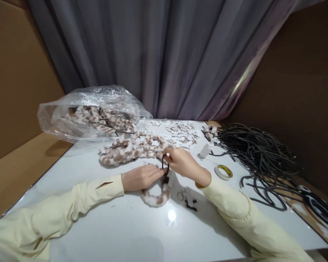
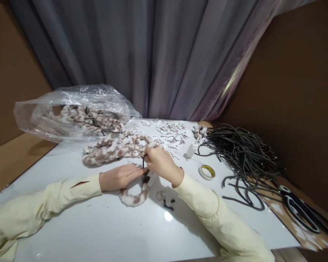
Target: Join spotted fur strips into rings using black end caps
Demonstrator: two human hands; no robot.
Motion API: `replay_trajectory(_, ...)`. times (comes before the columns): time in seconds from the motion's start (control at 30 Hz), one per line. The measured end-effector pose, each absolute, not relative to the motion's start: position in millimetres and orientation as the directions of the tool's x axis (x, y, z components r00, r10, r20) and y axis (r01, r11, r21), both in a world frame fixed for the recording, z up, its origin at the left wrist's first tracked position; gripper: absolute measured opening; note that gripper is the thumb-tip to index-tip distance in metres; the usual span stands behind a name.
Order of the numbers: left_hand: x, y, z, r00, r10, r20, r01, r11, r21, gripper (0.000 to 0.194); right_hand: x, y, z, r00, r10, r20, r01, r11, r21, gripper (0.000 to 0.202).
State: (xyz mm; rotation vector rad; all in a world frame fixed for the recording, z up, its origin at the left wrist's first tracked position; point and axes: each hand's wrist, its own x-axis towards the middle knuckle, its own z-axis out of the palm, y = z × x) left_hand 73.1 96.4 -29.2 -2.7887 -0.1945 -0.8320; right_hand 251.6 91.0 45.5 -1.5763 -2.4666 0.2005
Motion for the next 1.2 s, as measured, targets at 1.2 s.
replay_trajectory(1.2, 77, 91, 14, 0.362, 0.925, 0.115, 0.032, -0.135, 0.99, 0.017, 243, 93, 37, -0.516, 0.83, -0.211, 0.524, 0.111, -0.844, 0.025)
